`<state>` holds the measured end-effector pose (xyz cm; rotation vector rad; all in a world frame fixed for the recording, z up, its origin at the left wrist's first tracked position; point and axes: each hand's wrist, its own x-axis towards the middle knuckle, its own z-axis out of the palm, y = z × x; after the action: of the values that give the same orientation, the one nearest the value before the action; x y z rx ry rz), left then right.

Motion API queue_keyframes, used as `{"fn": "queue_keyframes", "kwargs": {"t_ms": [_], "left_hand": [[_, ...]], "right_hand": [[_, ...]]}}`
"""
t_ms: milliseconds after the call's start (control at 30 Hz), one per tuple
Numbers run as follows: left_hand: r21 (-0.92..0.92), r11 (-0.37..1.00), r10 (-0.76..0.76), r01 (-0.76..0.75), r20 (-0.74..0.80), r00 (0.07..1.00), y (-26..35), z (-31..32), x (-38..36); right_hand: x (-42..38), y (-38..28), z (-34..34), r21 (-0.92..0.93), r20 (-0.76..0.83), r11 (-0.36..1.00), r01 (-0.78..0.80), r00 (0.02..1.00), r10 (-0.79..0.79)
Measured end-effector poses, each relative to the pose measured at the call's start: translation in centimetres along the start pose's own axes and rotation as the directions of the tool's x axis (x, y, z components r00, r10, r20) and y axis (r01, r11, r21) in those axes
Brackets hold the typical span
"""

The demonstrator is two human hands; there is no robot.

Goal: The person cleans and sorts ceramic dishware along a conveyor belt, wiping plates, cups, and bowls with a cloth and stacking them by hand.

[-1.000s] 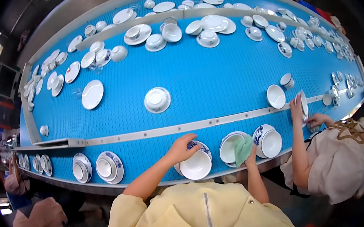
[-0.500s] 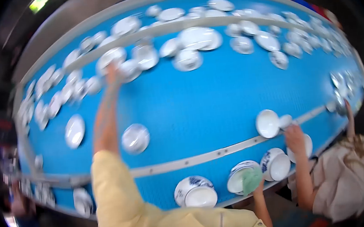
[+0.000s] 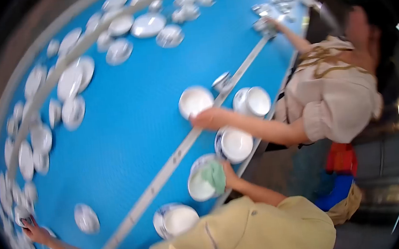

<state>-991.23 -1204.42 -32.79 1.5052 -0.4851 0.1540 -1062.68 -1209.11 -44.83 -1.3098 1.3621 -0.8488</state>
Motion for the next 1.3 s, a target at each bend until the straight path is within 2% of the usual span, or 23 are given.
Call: {"fn": "queue_keyframes", "kwargs": {"t_ms": [67,100,133,200,233,300,367,400,433,567,733,867,900,1000,1033,1067,1100,1133,1167,1200,1233,1267,1300], "left_hand": [[-0.098,0.970,0.191,-0.220,-0.244,0.951,7.8,-6.6,-5.1],[-0.004,0.975,0.201,-0.221,-0.403,0.893,10.0,-9.5,-7.9],[0.098,0.969,0.245,-0.225,-0.427,0.870,10.6,-14.4,-9.8],[0.257,0.965,0.162,-0.047,-0.449,0.879,13.4,-18.8,-17.6],[0.020,0.991,0.134,-0.135,-0.324,0.937,14.4,-19.8,-21.7],[-0.018,0.999,0.043,-0.049,-0.241,0.969,15.0,-20.4,-30.2],[0.192,0.969,-0.119,0.154,-0.182,0.976,16.9,-16.0,-36.3],[0.292,0.935,-0.159,0.200,-0.157,0.975,17.6,-12.8,-39.6],[0.379,0.915,-0.146,0.137,-0.005,0.989,17.2,-11.7,-42.5],[0.323,0.943,-0.164,0.077,0.252,0.954,16.5,-6.4,-50.2],[0.446,0.853,0.019,-0.272,0.494,0.869,15.5,-3.0,-53.1],[0.527,0.778,-0.004,-0.343,0.550,0.835,16.4,-1.7,-52.5],[0.522,0.776,-0.018,-0.353,0.579,0.815,17.3,-0.4,-52.0],[0.439,0.817,0.033,-0.373,0.611,0.791,19.0,5.4,-50.9],[0.330,0.851,0.033,-0.408,0.742,0.669,18.9,9.3,-50.9],[0.199,0.880,0.052,-0.431,0.861,0.505,19.0,14.3,-51.6],[0.083,0.989,-0.011,-0.124,0.868,0.497,19.9,18.8,-54.3],[0.032,0.967,0.064,-0.252,0.930,0.363,20.4,22.5,-55.4],[-0.052,0.932,0.138,-0.359,0.966,0.219,20.9,26.0,-56.5],[-0.204,0.598,0.181,-0.775,0.977,-0.117,20.6,28.7,-56.2],[-0.293,0.492,0.126,-0.820,0.956,-0.266,18.8,31.0,-57.4],[-0.347,0.513,0.131,-0.785,0.935,-0.328,16.8,31.8,-57.8],[-0.342,0.511,0.124,-0.789,0.937,-0.326,18.2,32.6,-58.0]], "right_hand": [[0.7,0.0,0.6,0.000,0.066,0.999,0.042,0.997,-0.041],[0.8,0.0,0.3,-0.057,0.080,0.984,0.169,0.983,-0.164],[1.0,1.4,0.1,-0.073,0.113,0.983,0.169,0.980,-0.161],[0.4,3.1,0.2,-0.079,0.193,0.980,0.180,0.968,-0.162],[0.8,2.6,0.0,-0.068,0.219,0.973,0.221,0.955,-0.201],[0.4,3.0,-1.0,-0.098,0.378,0.962,0.253,0.904,-0.199],[0.4,1.8,-1.6,-0.112,0.440,0.959,0.259,0.879,-0.186],[0.3,2.0,-1.9,-0.053,0.458,0.983,0.176,0.879,-0.133],[0.2,1.9,-2.3,0.000,0.471,0.995,0.097,0.878,-0.086],[0.5,1.5,-3.5,0.005,0.486,0.988,0.152,0.863,-0.135],[0.4,0.0,-5.6,-0.025,0.565,0.983,0.179,0.814,-0.134],[1.7,-3.3,-7.6,-0.104,0.604,0.977,0.186,0.792,-0.086],[2.4,-5.1,-8.8,-0.003,0.649,0.979,0.204,0.745,-0.153],[3.9,-8.8,-9.4,0.377,0.702,0.906,-0.191,0.697,-0.145],[4.9,-10.6,-8.4,0.433,0.732,0.895,-0.110,0.623,-0.278],[5.3,-12.8,-7.8,0.460,0.713,0.886,-0.055,0.617,-0.332],[5.5,-15.1,-7.3,0.487,0.693,0.873,-0.001,0.610,-0.386],[3.9,-18.2,-5.2,0.529,0.572,0.812,0.247,0.603,-0.556],[3.7,-20.5,-4.5,0.538,0.459,0.694,0.479,0.524,-0.718],[4.5,-21.7,-5.7,0.546,0.436,0.677,0.494,0.522,-0.733],[5.0,-22.1,-6.8,0.731,0.463,0.591,0.340,0.388,-0.797],[5.6,-22.5,-8.0,0.846,0.480,0.518,0.124,0.244,-0.842],[6.8,-22.3,-10.0,0.829,0.540,0.557,0.041,0.197,-0.818]]}}
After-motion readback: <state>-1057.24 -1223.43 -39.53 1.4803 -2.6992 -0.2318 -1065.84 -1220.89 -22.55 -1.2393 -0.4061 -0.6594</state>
